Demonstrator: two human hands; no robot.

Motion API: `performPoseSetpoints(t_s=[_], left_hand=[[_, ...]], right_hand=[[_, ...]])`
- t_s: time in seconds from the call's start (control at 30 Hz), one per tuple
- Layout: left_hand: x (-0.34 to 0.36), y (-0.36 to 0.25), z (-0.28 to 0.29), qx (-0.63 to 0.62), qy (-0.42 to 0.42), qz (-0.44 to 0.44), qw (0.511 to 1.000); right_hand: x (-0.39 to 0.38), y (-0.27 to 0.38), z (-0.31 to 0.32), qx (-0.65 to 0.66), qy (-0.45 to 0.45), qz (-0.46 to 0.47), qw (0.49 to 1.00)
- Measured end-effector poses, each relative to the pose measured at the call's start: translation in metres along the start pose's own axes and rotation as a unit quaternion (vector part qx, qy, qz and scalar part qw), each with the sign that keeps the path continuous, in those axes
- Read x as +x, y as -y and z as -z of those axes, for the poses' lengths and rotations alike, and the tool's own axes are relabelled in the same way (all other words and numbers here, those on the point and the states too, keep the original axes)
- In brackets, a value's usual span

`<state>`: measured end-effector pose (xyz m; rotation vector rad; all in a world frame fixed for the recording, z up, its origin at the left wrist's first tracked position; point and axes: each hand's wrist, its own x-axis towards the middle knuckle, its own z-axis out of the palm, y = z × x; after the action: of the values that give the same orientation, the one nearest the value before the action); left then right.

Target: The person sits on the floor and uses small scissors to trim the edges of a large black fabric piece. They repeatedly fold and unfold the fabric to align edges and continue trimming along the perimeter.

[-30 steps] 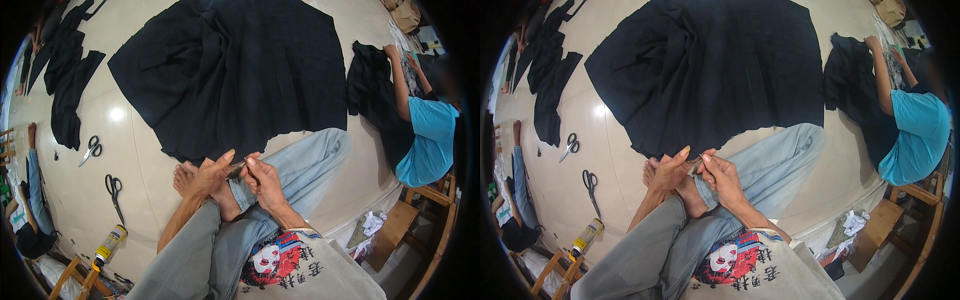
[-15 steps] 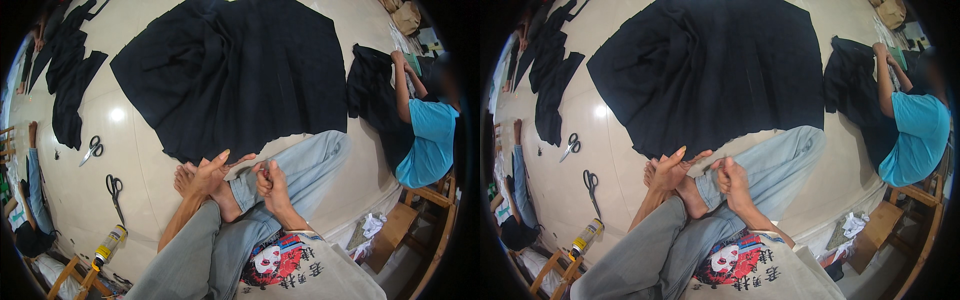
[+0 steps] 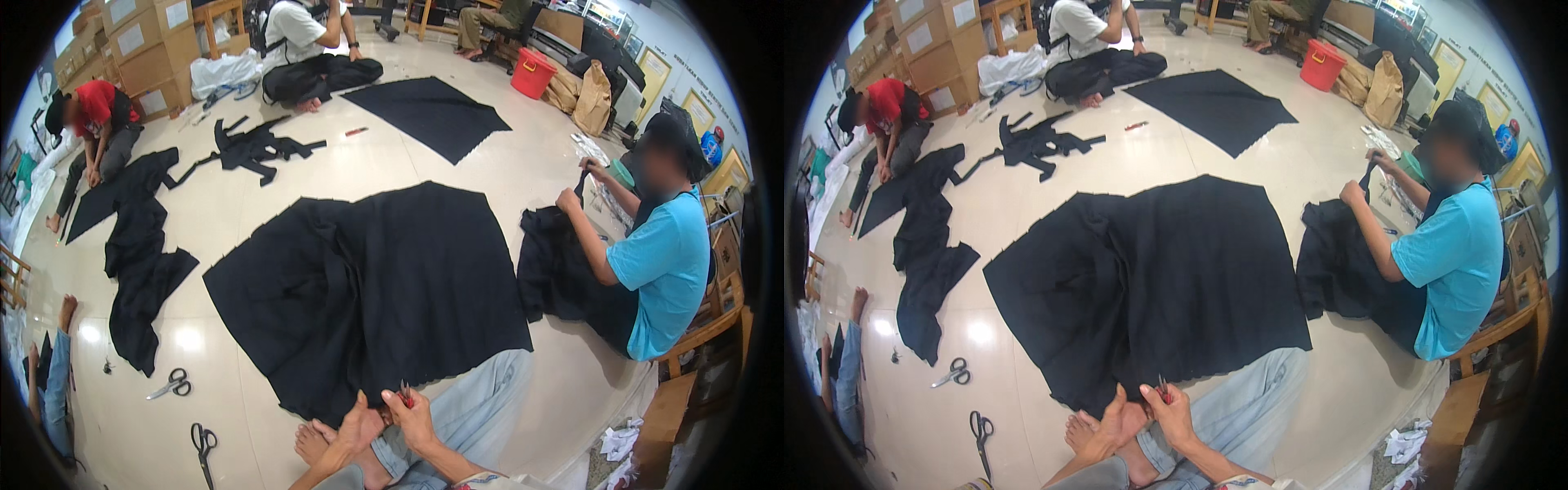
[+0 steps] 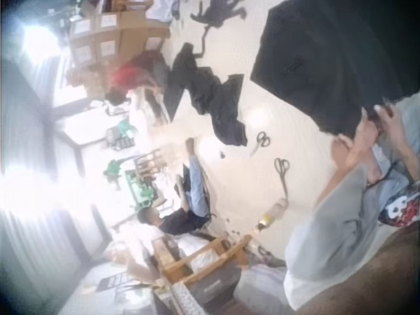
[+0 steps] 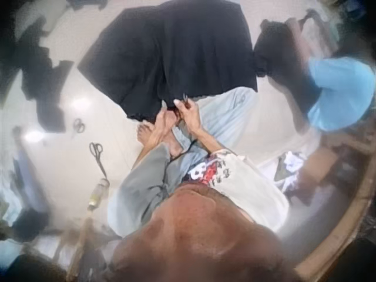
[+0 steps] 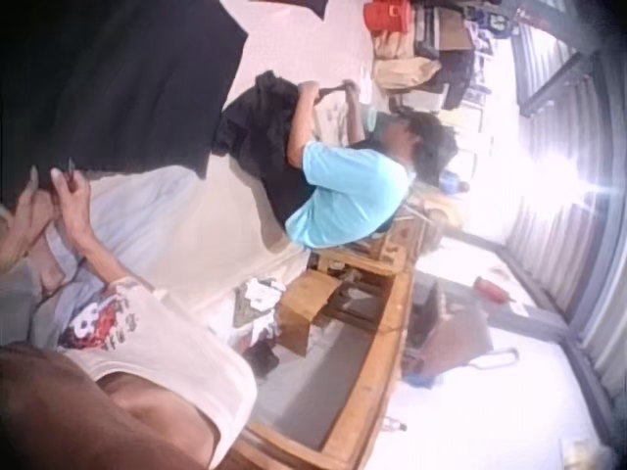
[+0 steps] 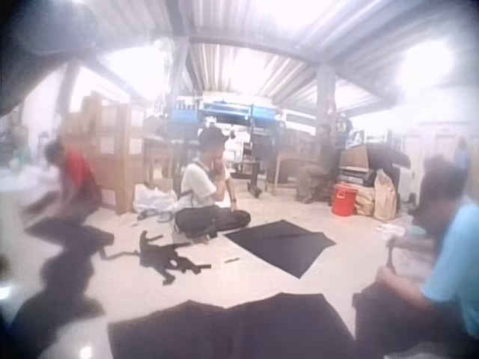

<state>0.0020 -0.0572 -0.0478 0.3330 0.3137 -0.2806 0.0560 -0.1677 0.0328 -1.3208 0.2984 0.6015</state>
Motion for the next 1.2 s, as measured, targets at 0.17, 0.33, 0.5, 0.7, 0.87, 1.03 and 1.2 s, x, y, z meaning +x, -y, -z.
performPoseSetpoints(t_s=[0.17,0.33,0.5,0.7,0.87,1.03,1.2], left_hand=[[-0.004,0.004,-0.002,-0.069,-0.023,0.007,0.997],[-0.008,-0.013,0.003,-0.083,-0.060,-0.107,0.989],[-0.012,-0.017,-0.005,-0.146,-0.028,-0.022,0.989],[-0.004,-0.012,-0.003,0.150,-0.198,-0.189,0.950],[-0.011,-0.026,-0.007,0.147,-0.102,-0.150,0.972],[-0.008,-0.045,-0.048,0.094,-0.131,-0.141,0.977],[-0.010,-0.032,-0.056,0.100,-0.129,-0.115,0.980]], right_hand=[[0.002,-0.014,-0.002,-0.011,-0.031,0.054,0.998],[0.001,-0.018,0.006,-0.009,-0.033,0.081,0.996],[0.005,-0.030,0.003,0.002,-0.044,0.084,0.996],[0.007,-0.021,0.012,0.013,-0.049,0.084,0.995],[0.010,-0.026,0.018,-0.007,-0.065,0.092,0.994],[0.010,-0.010,0.009,0.067,-0.055,0.040,0.995],[0.000,-0.009,0.024,0.089,-0.035,-0.002,0.995]])
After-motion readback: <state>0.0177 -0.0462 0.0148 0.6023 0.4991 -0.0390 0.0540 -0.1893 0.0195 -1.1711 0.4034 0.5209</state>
